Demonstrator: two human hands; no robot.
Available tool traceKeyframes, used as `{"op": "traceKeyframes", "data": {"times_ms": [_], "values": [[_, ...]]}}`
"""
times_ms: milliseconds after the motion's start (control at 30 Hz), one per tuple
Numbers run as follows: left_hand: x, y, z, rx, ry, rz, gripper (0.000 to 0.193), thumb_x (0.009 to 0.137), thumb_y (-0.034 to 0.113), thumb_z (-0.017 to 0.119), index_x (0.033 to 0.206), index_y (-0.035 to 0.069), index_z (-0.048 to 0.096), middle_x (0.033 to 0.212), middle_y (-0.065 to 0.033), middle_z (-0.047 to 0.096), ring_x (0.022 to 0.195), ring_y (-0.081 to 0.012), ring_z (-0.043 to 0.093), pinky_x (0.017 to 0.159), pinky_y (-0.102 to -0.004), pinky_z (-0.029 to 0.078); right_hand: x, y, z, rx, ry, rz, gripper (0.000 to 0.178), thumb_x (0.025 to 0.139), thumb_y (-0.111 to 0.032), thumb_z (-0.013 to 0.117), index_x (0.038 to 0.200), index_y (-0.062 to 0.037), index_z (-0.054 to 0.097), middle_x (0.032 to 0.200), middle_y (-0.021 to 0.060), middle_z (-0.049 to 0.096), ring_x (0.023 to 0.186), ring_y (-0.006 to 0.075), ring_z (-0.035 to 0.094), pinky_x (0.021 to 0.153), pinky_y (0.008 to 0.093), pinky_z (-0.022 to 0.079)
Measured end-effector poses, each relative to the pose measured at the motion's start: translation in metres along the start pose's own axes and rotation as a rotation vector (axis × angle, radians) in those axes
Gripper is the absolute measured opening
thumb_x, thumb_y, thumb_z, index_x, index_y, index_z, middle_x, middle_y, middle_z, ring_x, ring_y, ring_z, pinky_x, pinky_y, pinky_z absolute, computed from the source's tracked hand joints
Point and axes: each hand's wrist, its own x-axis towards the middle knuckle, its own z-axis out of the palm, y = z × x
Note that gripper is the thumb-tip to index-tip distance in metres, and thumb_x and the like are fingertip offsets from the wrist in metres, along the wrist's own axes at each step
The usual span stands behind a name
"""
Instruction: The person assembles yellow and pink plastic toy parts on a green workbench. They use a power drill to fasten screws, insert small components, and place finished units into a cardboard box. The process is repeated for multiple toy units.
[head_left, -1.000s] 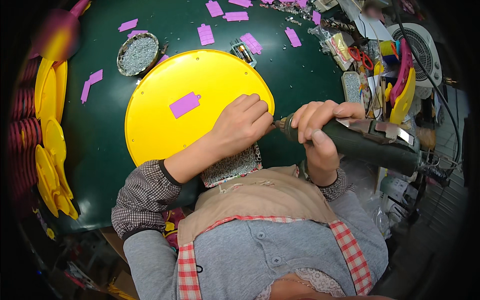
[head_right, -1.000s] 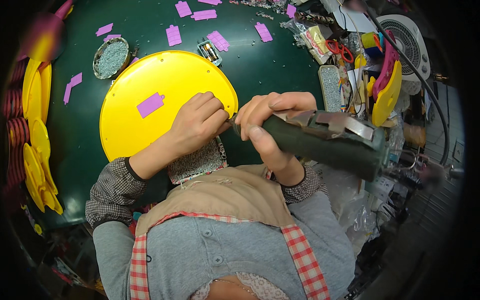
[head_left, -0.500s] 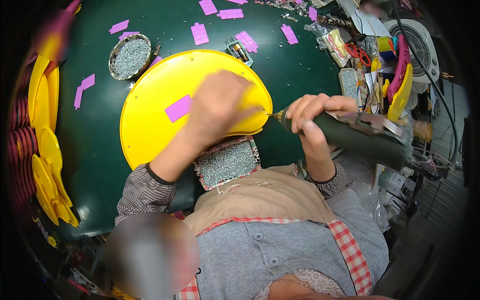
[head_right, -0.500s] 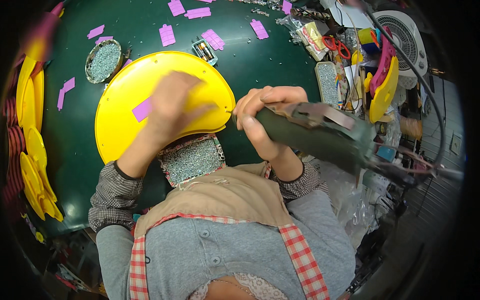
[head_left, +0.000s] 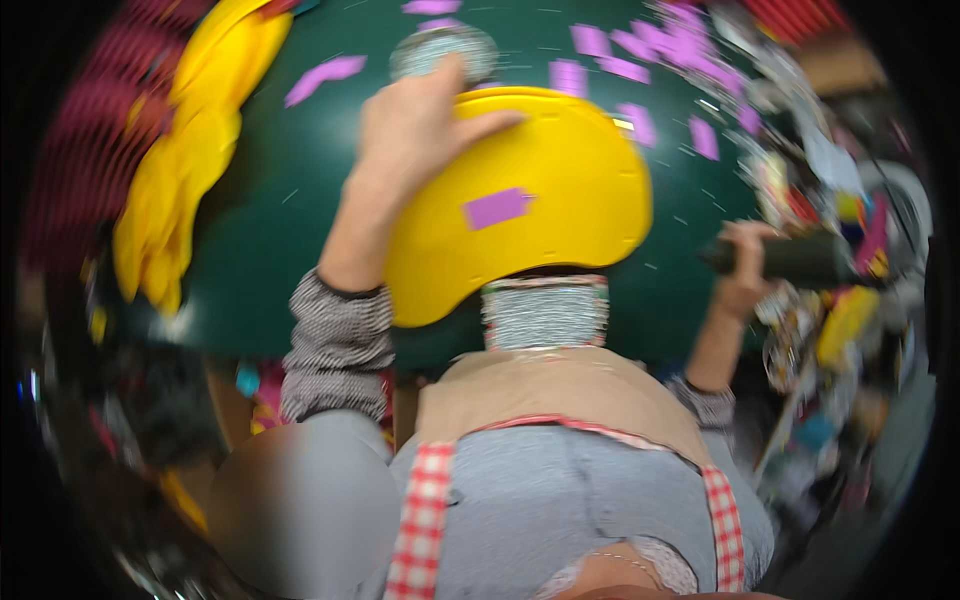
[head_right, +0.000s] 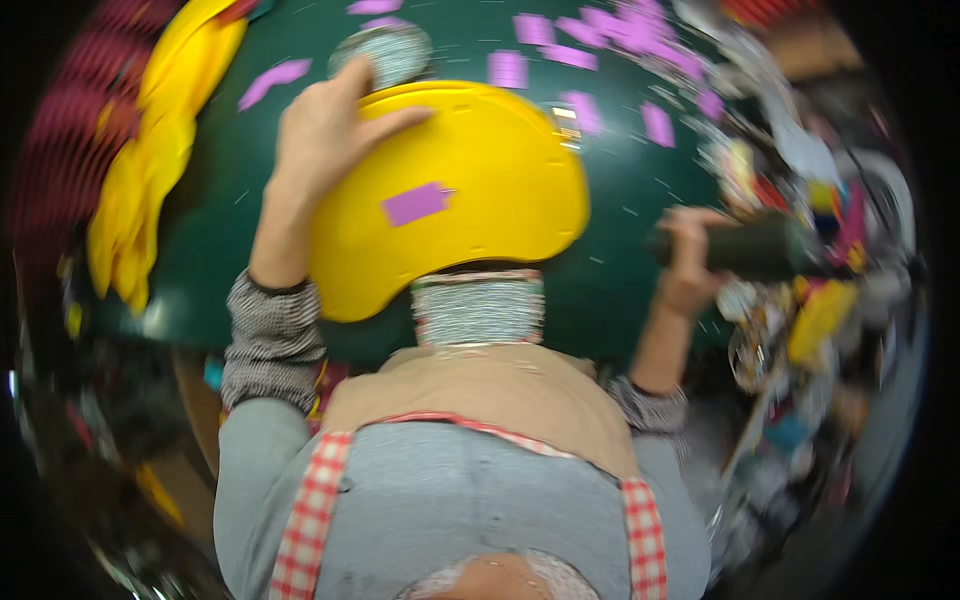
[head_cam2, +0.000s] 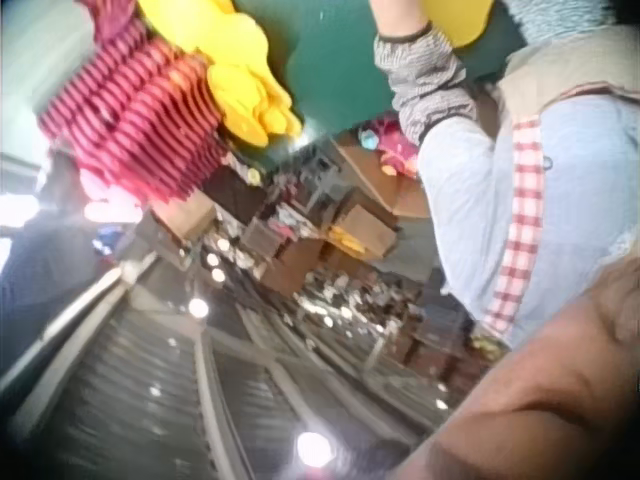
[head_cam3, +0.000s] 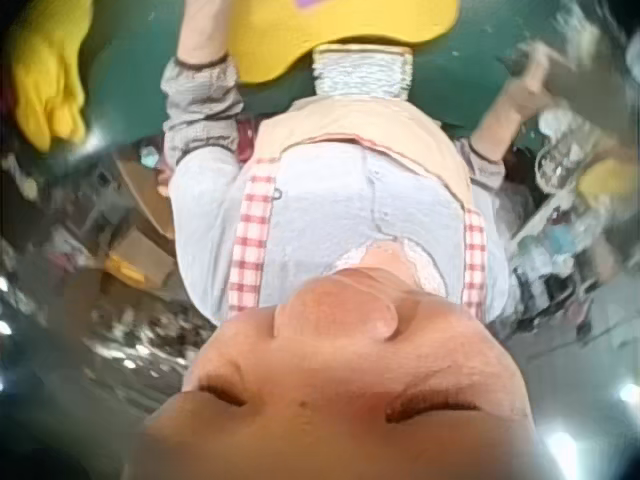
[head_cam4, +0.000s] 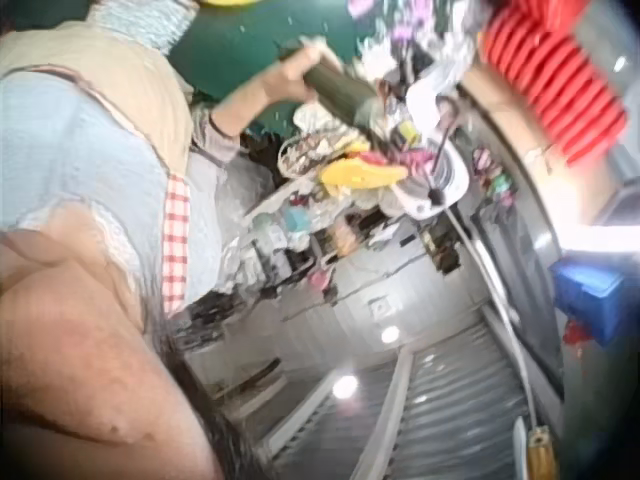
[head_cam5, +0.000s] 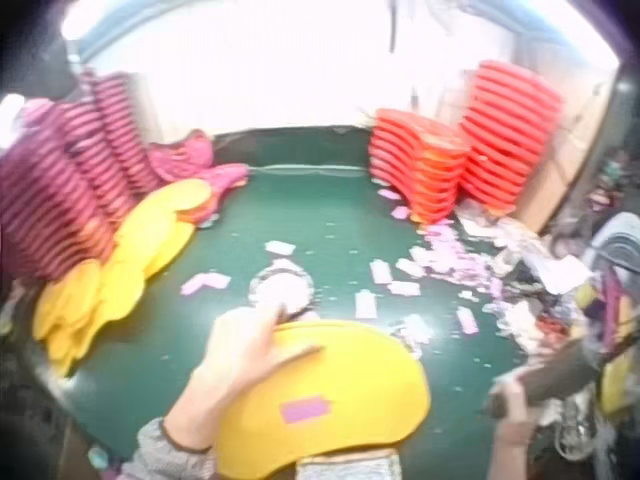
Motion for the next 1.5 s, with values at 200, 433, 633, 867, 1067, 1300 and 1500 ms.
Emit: {"op": "traceKeyframes", "data": {"times_ms": [200,433,633,867,1067,1300,1500], "values": [[-0.139,-0.098,-0.155,-0.572,-0.12,-0.351,0.04,0.095,0.039,0.076,0.108,0.002,0.071,0.089,-0.0002,0.069,0.076,-0.0071,0.065,0.07,-0.02,0.051,0.056,-0.046,-0.039,-0.254,0.089,-1.127,0.046,0.084,0.007,0.065,0.126,0.0029,0.045,0.112,0.0182,0.058,0.096,0.0306,0.065,0.093,0.0439,0.059],[-0.364,-0.179,-0.27,-0.32,-0.396,-1.195,0.051,0.074,0.035,0.091,0.108,0.0,0.077,0.098,-0.011,0.077,0.089,-0.0199,0.075,0.082,-0.0317,0.059,0.013,-0.041,0.063,0.11,-0.2,-0.986,0.043,0.081,0.017,0.063,0.121,0.0078,0.049,0.124,0.0257,0.059,0.104,0.0395,0.07,0.099,0.0437,0.058],[-0.518,-0.146,-0.08,0.893,-0.112,-1.167,0.033,0.084,0.031,0.076,0.114,0.017,0.071,0.1,-0.0115,0.068,0.088,-0.0322,0.07,0.071,-0.0467,0.057,-0.014,-0.032,0.109,0.191,-0.354,-0.806,0.039,0.086,0.02,0.061,0.122,0.0079,0.055,0.12,0.0245,0.064,0.108,0.0346,0.068,0.099,0.0397,0.055],[-0.544,-0.082,0.098,0.2,0.234,-1.087,0.029,0.085,0.02,0.075,0.111,0.007,0.074,0.106,-0.0208,0.066,0.102,-0.0397,0.064,0.087,-0.0485,0.054,-0.032,-0.035,0.136,0.06,-0.453,-0.745,0.032,0.092,0.015,0.056,0.124,0.0082,0.054,0.124,0.0244,0.062,0.108,0.0314,0.068,0.099,0.0388,0.055],[-0.398,-0.193,-0.057,0.415,0.873,-0.719,0.03,0.099,0.013,0.065,0.126,0.0,0.064,0.108,-0.0155,0.057,0.1,-0.0331,0.058,0.088,-0.0427,0.05,-0.047,-0.037,0.186,0.12,-0.601,-0.577,0.034,0.09,0.012,0.056,0.123,0.0054,0.055,0.129,0.0163,0.053,0.107,0.0212,0.062,0.099,0.0349,0.052],[-0.151,-0.276,-0.128,0.208,0.831,-0.226,0.04,0.094,0.014,0.07,0.13,0.001,0.058,0.124,-0.0209,0.057,0.118,-0.0402,0.055,0.103,-0.0448,0.045,-0.063,-0.029,0.219,0.0,-0.72,-0.515,0.024,0.087,0.008,0.064,0.11,0.0026,0.061,0.122,0.0141,0.054,0.101,0.019,0.06,0.091,0.0318,0.052],[-0.028,-0.438,-0.151,0.134,1.055,-0.349,0.055,0.089,0.021,0.075,0.133,-0.003,0.055,0.128,-0.0234,0.056,0.123,-0.0408,0.054,0.106,-0.0469,0.045,-0.042,-0.013,0.216,-0.103,-0.716,-0.429,0.018,0.088,0.009,0.061,0.105,0.0023,0.062,0.118,0.0116,0.055,0.098,0.0161,0.059,0.088,0.0285,0.051]]}}
